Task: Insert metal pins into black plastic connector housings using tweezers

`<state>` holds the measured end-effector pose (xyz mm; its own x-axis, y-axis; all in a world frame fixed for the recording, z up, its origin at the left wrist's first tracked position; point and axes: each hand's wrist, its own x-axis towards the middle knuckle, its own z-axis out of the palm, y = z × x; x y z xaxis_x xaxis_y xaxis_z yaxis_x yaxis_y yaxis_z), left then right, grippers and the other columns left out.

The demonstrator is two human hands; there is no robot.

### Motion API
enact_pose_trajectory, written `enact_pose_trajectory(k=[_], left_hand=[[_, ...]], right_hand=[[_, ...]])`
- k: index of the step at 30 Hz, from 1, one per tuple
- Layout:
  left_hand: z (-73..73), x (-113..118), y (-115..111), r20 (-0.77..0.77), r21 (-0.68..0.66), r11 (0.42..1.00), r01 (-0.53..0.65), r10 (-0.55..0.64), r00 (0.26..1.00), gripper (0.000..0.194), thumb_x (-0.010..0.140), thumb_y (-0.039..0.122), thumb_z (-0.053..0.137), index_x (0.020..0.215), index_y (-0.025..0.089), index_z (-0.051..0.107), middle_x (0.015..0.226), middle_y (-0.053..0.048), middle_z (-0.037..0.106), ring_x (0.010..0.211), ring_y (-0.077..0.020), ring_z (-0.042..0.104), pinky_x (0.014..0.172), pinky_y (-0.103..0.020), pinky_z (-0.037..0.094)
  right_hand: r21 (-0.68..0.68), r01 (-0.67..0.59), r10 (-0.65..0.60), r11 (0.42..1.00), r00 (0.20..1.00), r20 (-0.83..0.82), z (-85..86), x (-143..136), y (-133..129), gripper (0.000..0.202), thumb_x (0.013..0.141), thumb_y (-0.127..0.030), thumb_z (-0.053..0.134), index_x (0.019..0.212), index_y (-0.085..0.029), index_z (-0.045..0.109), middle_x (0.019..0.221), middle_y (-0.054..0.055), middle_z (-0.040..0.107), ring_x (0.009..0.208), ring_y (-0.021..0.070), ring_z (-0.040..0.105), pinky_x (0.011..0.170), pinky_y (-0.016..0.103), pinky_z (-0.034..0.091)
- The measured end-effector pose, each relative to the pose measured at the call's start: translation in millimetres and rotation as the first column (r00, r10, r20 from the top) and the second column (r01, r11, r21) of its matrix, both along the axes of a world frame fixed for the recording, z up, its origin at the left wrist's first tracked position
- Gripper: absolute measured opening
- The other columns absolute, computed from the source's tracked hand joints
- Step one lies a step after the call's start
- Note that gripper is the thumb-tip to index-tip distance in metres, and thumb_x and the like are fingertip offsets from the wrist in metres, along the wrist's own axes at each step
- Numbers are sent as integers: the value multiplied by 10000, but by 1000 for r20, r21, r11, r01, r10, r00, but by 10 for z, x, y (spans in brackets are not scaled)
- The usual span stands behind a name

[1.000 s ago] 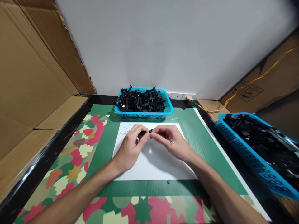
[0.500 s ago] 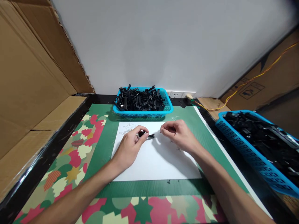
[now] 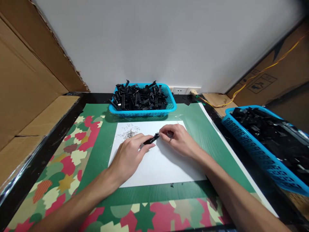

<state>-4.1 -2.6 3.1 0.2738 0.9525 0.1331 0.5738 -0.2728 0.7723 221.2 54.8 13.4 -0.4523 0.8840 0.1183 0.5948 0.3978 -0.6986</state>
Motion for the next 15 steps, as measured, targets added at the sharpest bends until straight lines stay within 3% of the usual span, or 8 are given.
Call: enact_pose_trajectory(k=[15], left_hand=[[11,1,-16,-49,37,999,20,-19,999,279,1060,302,623,1313,250,727,1069,-43,762,923,-211,710,748,-333,508]], right_hand=[[94,-33,30,995,999,32,-7,-25,-52,225,947,-155,583,782,-172,735,725,22,637,667,151,509,666,319,344]])
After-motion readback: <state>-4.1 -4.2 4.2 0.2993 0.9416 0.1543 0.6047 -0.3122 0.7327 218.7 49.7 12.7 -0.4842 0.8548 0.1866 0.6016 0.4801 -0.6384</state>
